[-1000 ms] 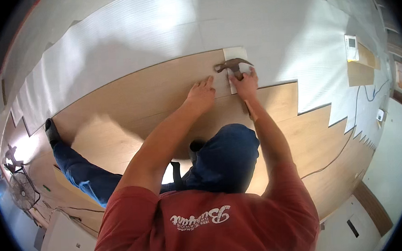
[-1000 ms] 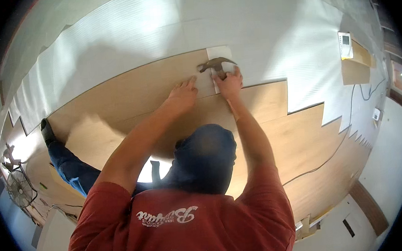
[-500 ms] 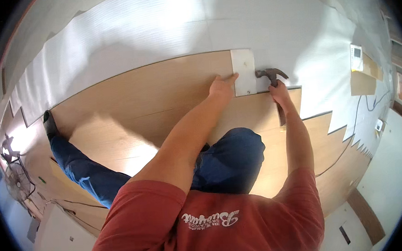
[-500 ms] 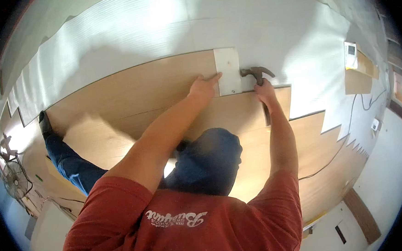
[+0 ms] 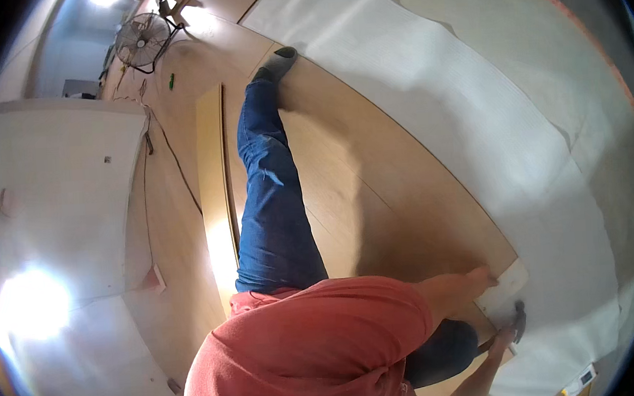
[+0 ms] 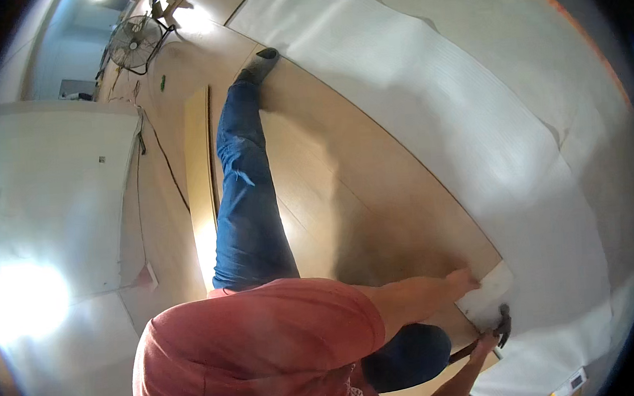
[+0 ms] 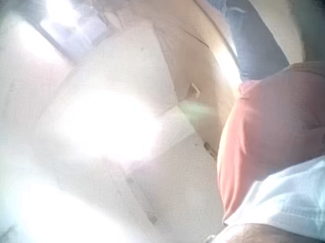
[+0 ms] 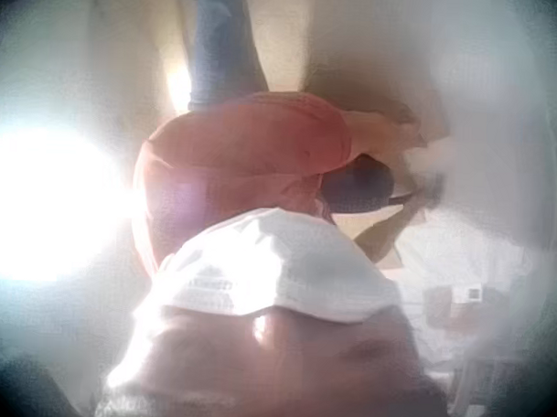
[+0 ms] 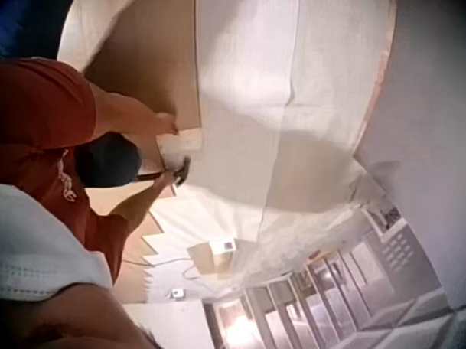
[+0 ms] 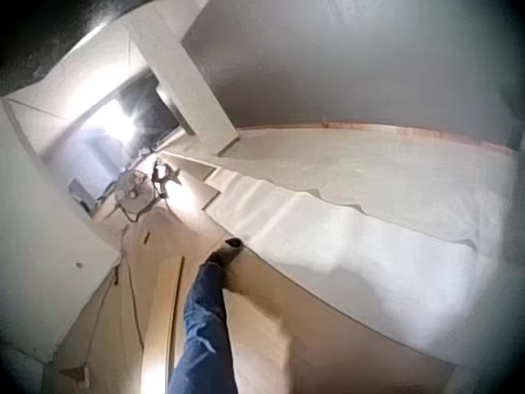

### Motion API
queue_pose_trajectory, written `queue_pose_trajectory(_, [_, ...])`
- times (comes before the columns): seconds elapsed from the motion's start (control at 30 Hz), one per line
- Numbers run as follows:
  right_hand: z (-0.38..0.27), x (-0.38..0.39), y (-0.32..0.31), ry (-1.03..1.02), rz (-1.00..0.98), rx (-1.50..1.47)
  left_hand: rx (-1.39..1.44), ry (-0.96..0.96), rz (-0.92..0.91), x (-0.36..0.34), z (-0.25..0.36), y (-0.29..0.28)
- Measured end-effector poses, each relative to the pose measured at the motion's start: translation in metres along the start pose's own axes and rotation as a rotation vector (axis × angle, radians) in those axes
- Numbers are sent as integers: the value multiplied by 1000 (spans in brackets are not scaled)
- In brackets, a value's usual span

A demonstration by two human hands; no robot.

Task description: The person installs laminate flooring by tapping planks into place using a hammer and a tapping block, then marks and measures a plank for cutting using a square and a pencil.

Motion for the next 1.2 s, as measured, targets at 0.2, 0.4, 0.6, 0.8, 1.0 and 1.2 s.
queue_pose_trajectory(0.2, [-130,18,-11,210,-159,104,7,72,61,-46,-12,29])
queue_pose_trajectory(0.4, [-47,3,20,78,-183,28,277,-73,45,-13,-9,-1])
queue_pose_trajectory(0.6, [8,3,-44,381,140,-27,374,-164,-41,9,-4,-3])
queue_pose_trajectory(0.8, [-73,14,3,277,-306,81,365,-215,-75,-20,-18,5])
queue_pose_trajectory(1.0, [-22,5,-25,357,257,-195,251,-196,68,8,-3,-12])
queue_pose_trajectory(1.2, [-56,9,-8,216,-321,-35,443,-186,-74,11,-7,-9])
Point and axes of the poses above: each hand's wrist, its own x-axis away from the middle knuckle, its own y-axis out of the palm, z = x × y, the point moved 7 cm from there along -x, towards the middle knuckle, and after that the axes turned 12 degrees about -y, right-handed, at the moved point
